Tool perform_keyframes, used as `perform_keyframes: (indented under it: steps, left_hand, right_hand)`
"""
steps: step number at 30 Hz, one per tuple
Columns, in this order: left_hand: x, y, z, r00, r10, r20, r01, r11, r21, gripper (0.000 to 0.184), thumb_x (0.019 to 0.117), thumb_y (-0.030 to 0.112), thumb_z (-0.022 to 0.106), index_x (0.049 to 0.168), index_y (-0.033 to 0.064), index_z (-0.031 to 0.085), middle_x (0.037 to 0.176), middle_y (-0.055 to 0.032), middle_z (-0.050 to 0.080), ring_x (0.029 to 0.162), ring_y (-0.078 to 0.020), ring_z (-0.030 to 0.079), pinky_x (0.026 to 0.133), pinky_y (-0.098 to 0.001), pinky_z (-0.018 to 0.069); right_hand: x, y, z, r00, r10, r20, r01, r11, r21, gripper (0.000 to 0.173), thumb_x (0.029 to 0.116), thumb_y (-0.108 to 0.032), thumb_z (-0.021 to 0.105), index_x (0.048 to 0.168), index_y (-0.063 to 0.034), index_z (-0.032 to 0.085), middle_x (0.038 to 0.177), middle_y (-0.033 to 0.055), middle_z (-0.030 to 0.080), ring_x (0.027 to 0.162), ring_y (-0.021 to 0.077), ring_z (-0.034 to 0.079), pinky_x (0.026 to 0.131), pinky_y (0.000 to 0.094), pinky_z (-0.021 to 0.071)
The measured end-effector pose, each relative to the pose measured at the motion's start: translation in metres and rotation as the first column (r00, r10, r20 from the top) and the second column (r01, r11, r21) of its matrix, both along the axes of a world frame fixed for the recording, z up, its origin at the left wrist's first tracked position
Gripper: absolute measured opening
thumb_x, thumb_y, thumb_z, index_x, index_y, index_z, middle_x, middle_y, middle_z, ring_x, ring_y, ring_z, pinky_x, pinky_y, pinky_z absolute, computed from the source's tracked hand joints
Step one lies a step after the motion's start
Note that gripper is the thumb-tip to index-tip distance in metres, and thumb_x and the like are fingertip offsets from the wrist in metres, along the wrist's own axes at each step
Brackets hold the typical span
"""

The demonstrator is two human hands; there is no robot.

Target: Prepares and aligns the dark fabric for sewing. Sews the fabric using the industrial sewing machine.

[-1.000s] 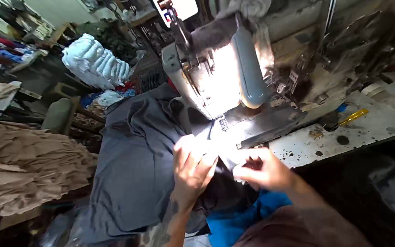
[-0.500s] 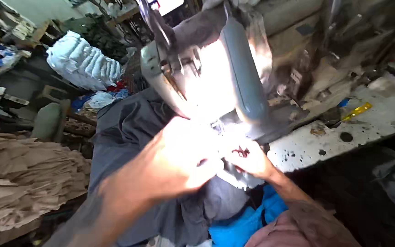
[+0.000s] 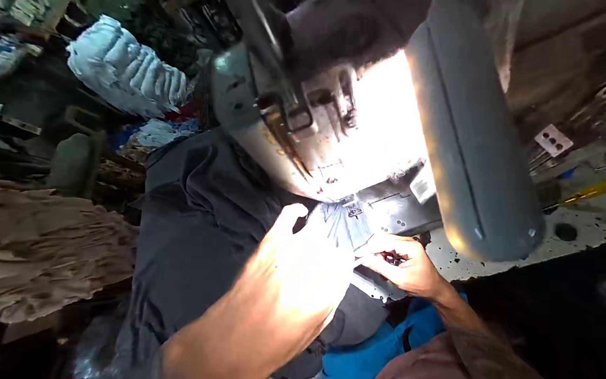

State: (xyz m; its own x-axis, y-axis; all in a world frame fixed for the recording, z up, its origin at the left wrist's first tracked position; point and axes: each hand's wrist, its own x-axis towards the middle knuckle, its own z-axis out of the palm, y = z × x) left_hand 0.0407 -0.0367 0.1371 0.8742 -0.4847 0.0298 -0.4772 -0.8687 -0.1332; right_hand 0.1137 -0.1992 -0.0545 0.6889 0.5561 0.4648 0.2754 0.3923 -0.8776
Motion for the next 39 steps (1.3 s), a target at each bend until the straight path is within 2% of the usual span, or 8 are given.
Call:
perform_keyframes:
  steps: [3, 7, 9, 11, 16, 27, 31, 39]
  left_hand:
    - [0.000, 0.007, -0.014, 0.999, -0.024, 0.043, 0.025, 1.000, -0.016, 0.028, 0.0976, 0.024, 0.050, 0.086, 0.0133, 0.073, 0.073, -0.0037, 0.066, 0.078, -0.0230, 0.068, 0.089, -0.0503, 0.0485]
    - [0.007, 0.012, -0.023, 0.998, -0.061, 0.034, 0.061, 0.998, -0.001, 0.029, 0.0950, 0.025, 0.051, 0.075, 0.0124, 0.067, 0.067, -0.0025, 0.062, 0.071, -0.0199, 0.064, 0.091, -0.0470, 0.0461]
    - [0.015, 0.020, -0.023, 0.999, -0.032, -0.023, 0.031, 0.999, -0.018, 0.033, 0.0933, 0.030, 0.051, 0.068, 0.0130, 0.065, 0.063, -0.0021, 0.060, 0.068, -0.0188, 0.066, 0.085, -0.0440, 0.0522]
    - [0.022, 0.025, -0.024, 0.994, 0.035, -0.101, -0.039, 0.998, -0.045, 0.038, 0.0916, 0.036, 0.050, 0.064, 0.0138, 0.062, 0.058, -0.0014, 0.055, 0.058, -0.0186, 0.061, 0.056, -0.0403, 0.0496]
    - [0.002, -0.022, -0.022, 0.989, 0.148, -0.010, -0.146, 0.981, 0.128, 0.022, 0.0942, 0.023, 0.060, 0.103, 0.0089, 0.074, 0.089, -0.0156, 0.070, 0.078, -0.0364, 0.071, 0.050, -0.0460, 0.0524]
    - [0.001, -0.028, -0.025, 0.986, 0.168, 0.018, -0.169, 0.976, 0.136, 0.022, 0.0929, 0.024, 0.060, 0.101, 0.0107, 0.077, 0.080, -0.0114, 0.069, 0.072, -0.0308, 0.070, 0.047, -0.0406, 0.0480]
    - [-0.001, -0.028, -0.030, 0.979, 0.182, 0.090, -0.189, 0.979, 0.083, 0.017, 0.0911, 0.022, 0.060, 0.084, 0.0122, 0.072, 0.058, -0.0060, 0.053, 0.053, -0.0274, 0.060, 0.041, -0.0372, 0.0399]
    - [-0.007, -0.031, -0.042, 0.940, 0.298, 0.167, -0.298, 0.954, -0.026, 0.021, 0.0933, 0.020, 0.057, 0.096, 0.0158, 0.077, 0.068, -0.0073, 0.063, 0.057, -0.0272, 0.065, 0.040, -0.0384, 0.0424]
  right_hand:
    - [0.002, 0.001, 0.000, 1.000, -0.004, -0.002, 0.004, 1.000, -0.003, 0.010, 0.0912, -0.005, 0.067, 0.091, 0.0035, 0.073, 0.087, -0.0018, 0.070, 0.075, -0.0115, 0.057, 0.069, 0.0060, 0.0467]
    - [0.005, 0.001, 0.001, 1.000, 0.011, -0.020, -0.011, 1.000, -0.004, 0.010, 0.0898, -0.005, 0.068, 0.091, 0.0027, 0.074, 0.085, -0.0034, 0.069, 0.072, -0.0125, 0.054, 0.065, 0.0052, 0.0444]
    - [0.005, 0.002, 0.001, 0.999, 0.018, -0.030, -0.018, 1.000, 0.000, 0.010, 0.0901, -0.005, 0.067, 0.092, 0.0032, 0.073, 0.083, -0.0041, 0.068, 0.069, -0.0129, 0.052, 0.063, 0.0052, 0.0427]
    - [0.004, 0.003, 0.000, 0.999, 0.018, -0.032, -0.018, 1.000, 0.001, 0.011, 0.0904, -0.006, 0.067, 0.091, 0.0041, 0.072, 0.077, -0.0047, 0.065, 0.067, -0.0126, 0.049, 0.061, 0.0055, 0.0404]
    - [0.006, 0.004, 0.003, 1.000, 0.023, -0.021, -0.022, 1.000, 0.015, 0.008, 0.0872, -0.004, 0.066, 0.086, 0.0032, 0.069, 0.077, -0.0059, 0.064, 0.070, -0.0135, 0.050, 0.065, 0.0053, 0.0414]
    - [0.007, 0.002, 0.002, 0.994, 0.073, -0.078, -0.071, 0.997, 0.019, 0.004, 0.0862, -0.002, 0.066, 0.087, -0.0015, 0.070, 0.078, -0.0119, 0.065, 0.070, -0.0138, 0.053, 0.063, 0.0067, 0.0446]
    - [0.008, 0.002, 0.002, 0.995, 0.074, -0.061, -0.071, 0.997, 0.037, 0.003, 0.0873, -0.003, 0.068, 0.086, -0.0023, 0.071, 0.078, -0.0126, 0.065, 0.070, -0.0140, 0.053, 0.064, 0.0065, 0.0440]
    - [0.007, 0.004, -0.003, 0.998, 0.058, -0.037, -0.055, 0.997, 0.063, 0.004, 0.0891, -0.002, 0.066, 0.088, -0.0021, 0.070, 0.080, -0.0094, 0.067, 0.071, -0.0126, 0.055, 0.064, 0.0064, 0.0462]
